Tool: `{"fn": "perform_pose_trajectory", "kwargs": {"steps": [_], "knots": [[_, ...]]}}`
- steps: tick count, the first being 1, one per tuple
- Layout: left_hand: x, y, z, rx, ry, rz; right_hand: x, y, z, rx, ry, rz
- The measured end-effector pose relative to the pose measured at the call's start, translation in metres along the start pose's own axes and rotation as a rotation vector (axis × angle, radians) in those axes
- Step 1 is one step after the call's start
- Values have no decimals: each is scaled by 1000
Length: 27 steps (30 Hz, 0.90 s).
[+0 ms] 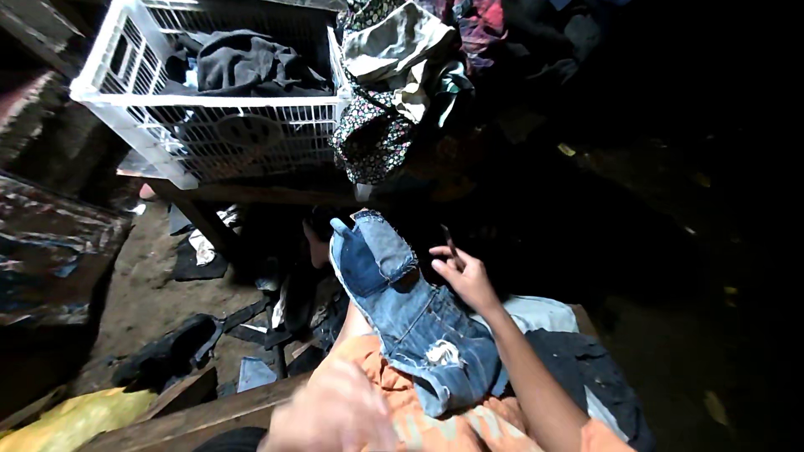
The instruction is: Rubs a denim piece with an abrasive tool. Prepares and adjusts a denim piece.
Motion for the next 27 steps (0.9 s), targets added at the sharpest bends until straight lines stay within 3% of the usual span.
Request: {"fn": "perform_pose_trajectory", "kwargs": {"steps": [3, 5, 7, 12, 19, 24, 27], "knots": [[81, -65, -45, -338, 282, -460, -10, 18, 4, 100, -89, 76], [115, -104, -54, -363, 317, -858, -16, 26, 15, 157, -81, 76], [134, -127, -56, -323, 287, -1077, -15, 28, 25, 215, -32, 88], [144, -100, -45, -151, 292, -1109, -8, 28, 42, 296, 255, 190], [154, -66, -19, -349, 166, -872, -18, 14, 31, 197, 460, 334], [151, -66, -9, -587, -95, -1070, -24, 10, 32, 180, 286, 275], [151, -60, -3, -561, -140, -1106, -18, 10, 34, 169, 269, 215]]}}
Point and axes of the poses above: each hand's wrist, its own y-axis towards the middle knuckle, its own z-axis out of the palm, x = y × z, the point moved 4 cm from there along y, towards the middle knuckle, and after that the axes turned 14 degrees about z, right-handed, at the moved point
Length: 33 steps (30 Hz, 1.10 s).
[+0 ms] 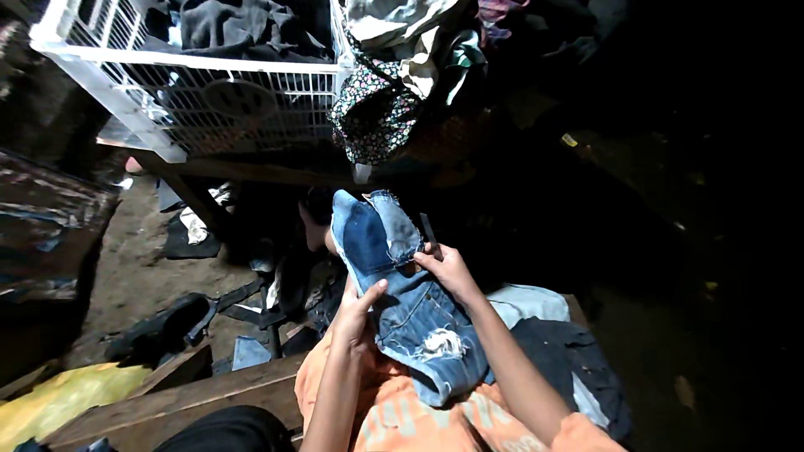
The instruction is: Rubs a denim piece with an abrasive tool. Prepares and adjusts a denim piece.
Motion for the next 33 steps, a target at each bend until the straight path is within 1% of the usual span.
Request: {"fn": "perform_pose_trajectory", "kwargs": {"steps": [2, 4, 6, 9, 11, 13, 15, 16, 18, 20, 24, 29, 33], "knots": [[-1, 5, 3, 5, 92, 65, 3, 1, 1, -22, 5, -64], [-1, 9, 7, -24, 188, 139, 7, 1, 1, -39, -1, -114], [-2, 11, 10, -75, 234, 172, 12, 0, 0, -36, -9, -115], [-2, 12, 15, -105, 255, 152, 12, 3, 0, -2, -60, -123], [0, 13, 18, -70, 281, 166, 9, 0, 0, -70, -170, -156], [2, 14, 18, -16, 303, 204, 6, -9, -1, -179, -278, -230], [4, 16, 19, 27, 289, 198, 1, -19, -2, -270, -338, -336], [4, 17, 21, 38, 274, 176, -2, -25, -2, -296, -361, -396], [2, 17, 26, 50, 248, 118, -3, -39, -2, -280, -404, -475], [4, 17, 29, 59, 233, 97, -3, -51, -1, -234, -474, -493], [11, 14, 28, 90, 197, 123, -1, -59, -1, -172, -601, -488], [10, 9, 26, 98, 171, 203, 2, -61, 1, -181, -702, -483], [10, 5, 24, 127, 217, 283, 5, -67, 5, -223, -681, -485]]}}
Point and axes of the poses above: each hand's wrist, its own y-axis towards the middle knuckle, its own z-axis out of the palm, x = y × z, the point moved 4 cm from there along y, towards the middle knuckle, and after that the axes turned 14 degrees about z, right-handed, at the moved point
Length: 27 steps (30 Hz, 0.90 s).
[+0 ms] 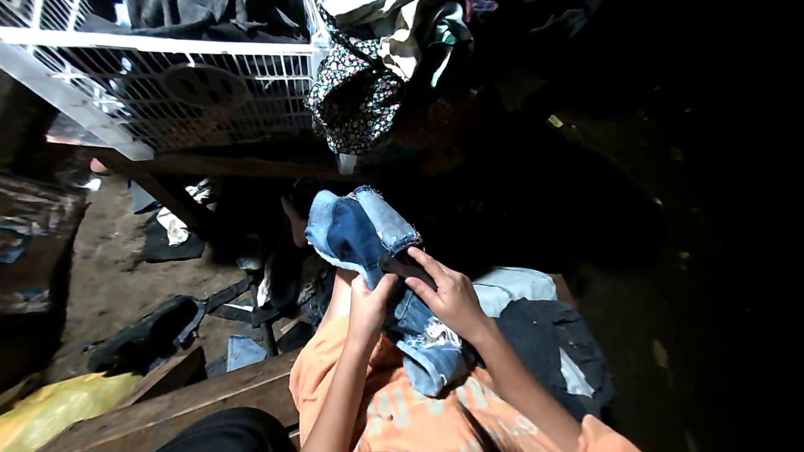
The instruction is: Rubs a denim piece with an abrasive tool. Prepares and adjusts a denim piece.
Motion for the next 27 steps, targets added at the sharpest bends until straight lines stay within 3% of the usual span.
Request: {"fn": "perform_pose_trajectory", "kwargs": {"steps": [11, 13, 16, 19, 22, 27], "knots": [[16, -17, -5, 65, 345, 256, 2, -2, 22, -104, 187, 73], [18, -18, -4, 70, 319, 237, -2, 5, 19, 16, 433, 181], [14, -17, -7, 12, 124, 56, -2, 16, 10, 403, 873, 479], [11, -12, -12, -60, 92, 19, -3, 18, 7, 659, 975, 536], [7, -8, -13, -41, 126, 66, -1, 18, 7, 701, 971, 503], [6, -3, -10, -48, 73, -26, 4, 19, 5, 614, 907, 457]]}}
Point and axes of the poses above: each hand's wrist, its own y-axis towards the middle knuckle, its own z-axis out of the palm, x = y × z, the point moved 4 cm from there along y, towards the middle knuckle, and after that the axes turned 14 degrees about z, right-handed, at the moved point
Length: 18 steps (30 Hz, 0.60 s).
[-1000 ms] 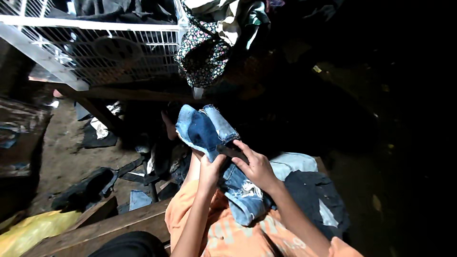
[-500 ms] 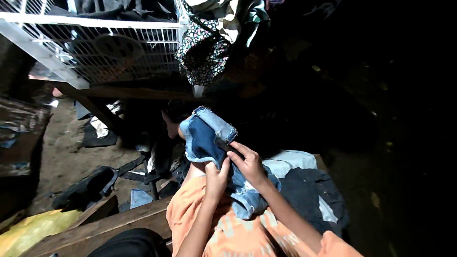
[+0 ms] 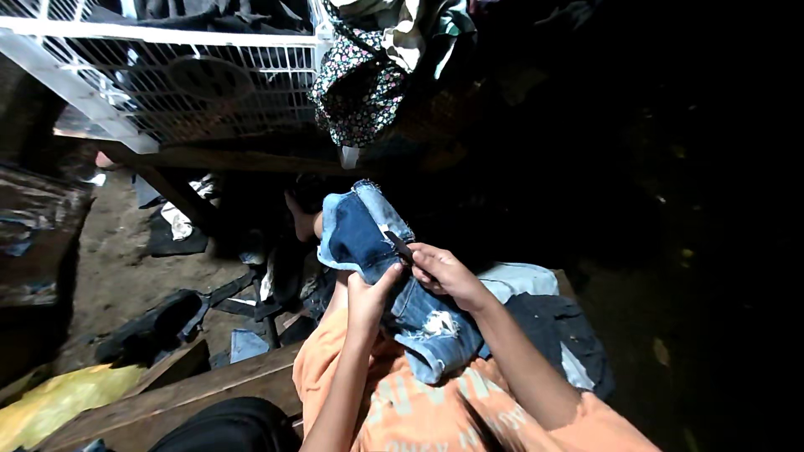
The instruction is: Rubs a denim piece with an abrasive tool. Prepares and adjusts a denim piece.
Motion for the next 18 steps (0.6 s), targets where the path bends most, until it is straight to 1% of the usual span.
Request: {"fn": "perform_pose_trajectory", "kwargs": {"steps": [2, 5, 7, 9, 12, 15, 17, 18], "knots": [[-2, 0, 2, -13, -36, -32, 2, -4, 1, -147, -143, -114], [-4, -3, 2, -32, -95, -49, -4, -12, 2, -309, -514, -321], [-4, -4, 3, -49, -109, -26, -10, -17, 4, -383, -650, -330], [-1, -5, 4, -57, -116, -3, -12, -20, 7, -435, -717, -311], [1, -7, 5, -58, -75, 54, -14, -20, 9, -507, -757, -311], [4, -12, 5, -35, 67, 139, -18, -17, 10, -515, -703, -348], [7, -14, 5, -15, 121, 184, -20, -14, 9, -454, -518, -346], [8, -13, 5, -5, 115, 185, -20, -13, 8, -396, -355, -291]]}}
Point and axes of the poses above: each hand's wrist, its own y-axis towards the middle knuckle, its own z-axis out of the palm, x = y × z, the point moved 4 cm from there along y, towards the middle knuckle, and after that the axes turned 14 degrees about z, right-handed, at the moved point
